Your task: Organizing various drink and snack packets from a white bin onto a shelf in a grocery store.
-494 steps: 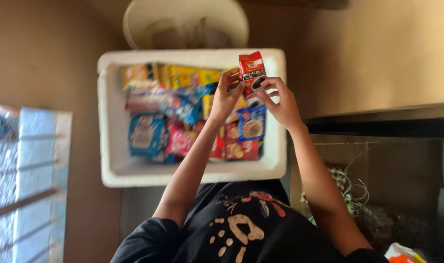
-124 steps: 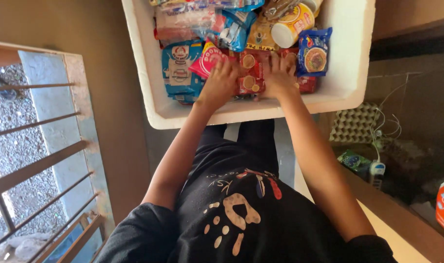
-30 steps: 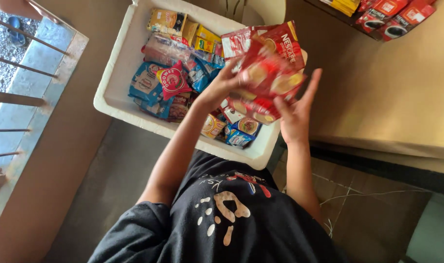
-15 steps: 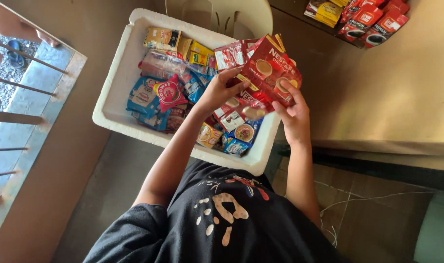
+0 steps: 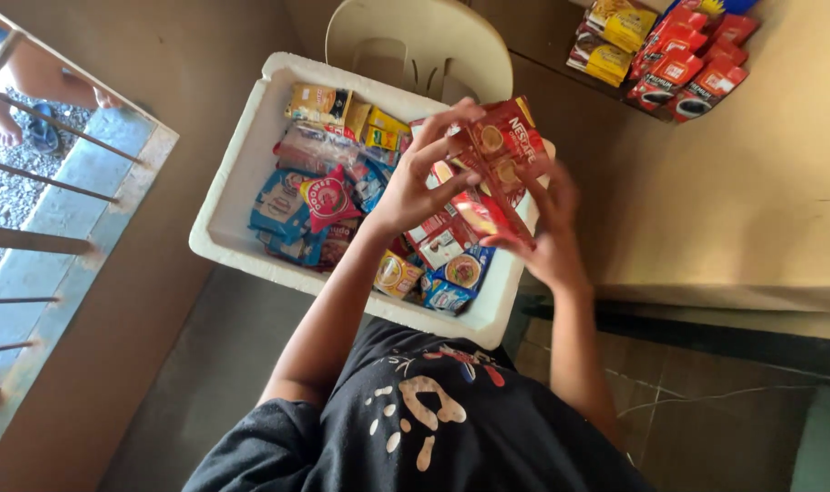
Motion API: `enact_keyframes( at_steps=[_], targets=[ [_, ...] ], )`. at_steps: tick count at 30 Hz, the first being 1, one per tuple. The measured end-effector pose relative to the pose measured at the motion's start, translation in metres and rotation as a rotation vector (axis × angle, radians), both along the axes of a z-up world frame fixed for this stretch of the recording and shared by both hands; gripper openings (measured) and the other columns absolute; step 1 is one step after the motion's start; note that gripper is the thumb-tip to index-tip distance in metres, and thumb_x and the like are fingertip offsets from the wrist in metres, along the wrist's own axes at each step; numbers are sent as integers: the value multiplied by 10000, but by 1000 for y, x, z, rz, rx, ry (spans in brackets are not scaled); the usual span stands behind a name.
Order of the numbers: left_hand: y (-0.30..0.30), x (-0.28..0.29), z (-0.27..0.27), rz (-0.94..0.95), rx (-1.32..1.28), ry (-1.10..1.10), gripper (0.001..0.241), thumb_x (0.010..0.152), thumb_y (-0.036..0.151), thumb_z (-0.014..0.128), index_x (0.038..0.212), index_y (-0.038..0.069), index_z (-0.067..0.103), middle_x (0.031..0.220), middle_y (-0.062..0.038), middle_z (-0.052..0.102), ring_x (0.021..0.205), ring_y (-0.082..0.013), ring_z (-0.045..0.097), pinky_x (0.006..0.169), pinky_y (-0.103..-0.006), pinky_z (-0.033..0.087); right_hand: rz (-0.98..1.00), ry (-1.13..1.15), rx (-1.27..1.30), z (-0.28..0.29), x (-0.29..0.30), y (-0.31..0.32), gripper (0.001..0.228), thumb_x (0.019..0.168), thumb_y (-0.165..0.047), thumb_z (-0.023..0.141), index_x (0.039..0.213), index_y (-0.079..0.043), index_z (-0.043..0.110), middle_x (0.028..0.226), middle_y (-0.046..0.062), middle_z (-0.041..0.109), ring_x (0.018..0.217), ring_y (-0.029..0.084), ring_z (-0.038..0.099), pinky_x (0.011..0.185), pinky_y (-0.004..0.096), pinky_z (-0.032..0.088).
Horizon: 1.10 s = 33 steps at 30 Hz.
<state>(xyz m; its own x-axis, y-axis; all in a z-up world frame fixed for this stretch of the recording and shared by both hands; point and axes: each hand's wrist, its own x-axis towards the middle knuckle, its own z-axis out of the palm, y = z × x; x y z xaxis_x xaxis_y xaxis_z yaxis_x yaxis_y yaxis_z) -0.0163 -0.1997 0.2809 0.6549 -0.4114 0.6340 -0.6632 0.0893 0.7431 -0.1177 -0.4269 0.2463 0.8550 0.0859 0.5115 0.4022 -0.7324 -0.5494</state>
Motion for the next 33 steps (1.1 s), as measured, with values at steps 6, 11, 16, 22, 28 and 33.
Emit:
enact_keyframes(
  at_steps=[6, 11, 16, 22, 28, 33],
  targets=[
    [-12, -5, 16, 116, -21, 132, 251, 875, 107, 855, 1067, 29, 715, 1129, -56, 724, 999, -177, 739, 870, -306, 596, 233, 431, 245, -96, 3, 32, 747, 825, -415, 863, 1415, -48, 589, 1403, 152, 635, 1315, 280, 584, 1137, 426, 435],
    [-11, -12, 29, 102, -105, -23, 213, 831, 83, 886, 988, 27, 753, 1086, -56, 737, 1023, -200, 717, 900, -329, 583, 98, 229, 255, -138, 7, 50, 614, 898, -315, 834, 1388, -29, 597, 1316, 164, 670, 1249, 282, 631, 1104, 422, 473],
    [3, -24, 34, 138, -102, -2, 234, 836, 80, 887, 1028, 50, 757, 1117, -72, 739, 1037, -200, 731, 923, -324, 593, -20, 9, 216, -193, 14, 32, 299, 1052, -123, 759, 1348, -114, 719, 1327, 85, 746, 1203, 192, 715, 1072, 353, 544],
    [13, -15, -27, 244, 155, 144, 732, 823, 231, 928, 1385, 14, 511, 1231, -156, 682, 1111, -270, 707, 969, -354, 572, -165, -79, 752, -122, 22, 3, 298, 978, -65, 665, 1256, 18, 595, 1139, 67, 672, 1055, 134, 625, 965, 302, 525],
    [2, -11, -59, 220, 219, 168, 792, 878, 217, 889, 1476, -2, 417, 1440, -215, 512, 1348, -345, 547, 1123, -414, 476, -18, 86, 1166, -62, 14, 13, 237, 977, 74, 630, 1212, 38, 637, 1143, 90, 708, 1043, 135, 669, 975, 293, 543],
    [11, -2, -55, 209, 154, 23, 899, 843, 267, 930, 1477, 27, 340, 1542, -219, 392, 1410, -403, 466, 1175, -456, 429, 148, 227, 1271, -32, 10, 21, 307, 917, 128, 629, 1208, 29, 639, 1150, 110, 718, 1032, 144, 688, 946, 290, 556]
  ],
)
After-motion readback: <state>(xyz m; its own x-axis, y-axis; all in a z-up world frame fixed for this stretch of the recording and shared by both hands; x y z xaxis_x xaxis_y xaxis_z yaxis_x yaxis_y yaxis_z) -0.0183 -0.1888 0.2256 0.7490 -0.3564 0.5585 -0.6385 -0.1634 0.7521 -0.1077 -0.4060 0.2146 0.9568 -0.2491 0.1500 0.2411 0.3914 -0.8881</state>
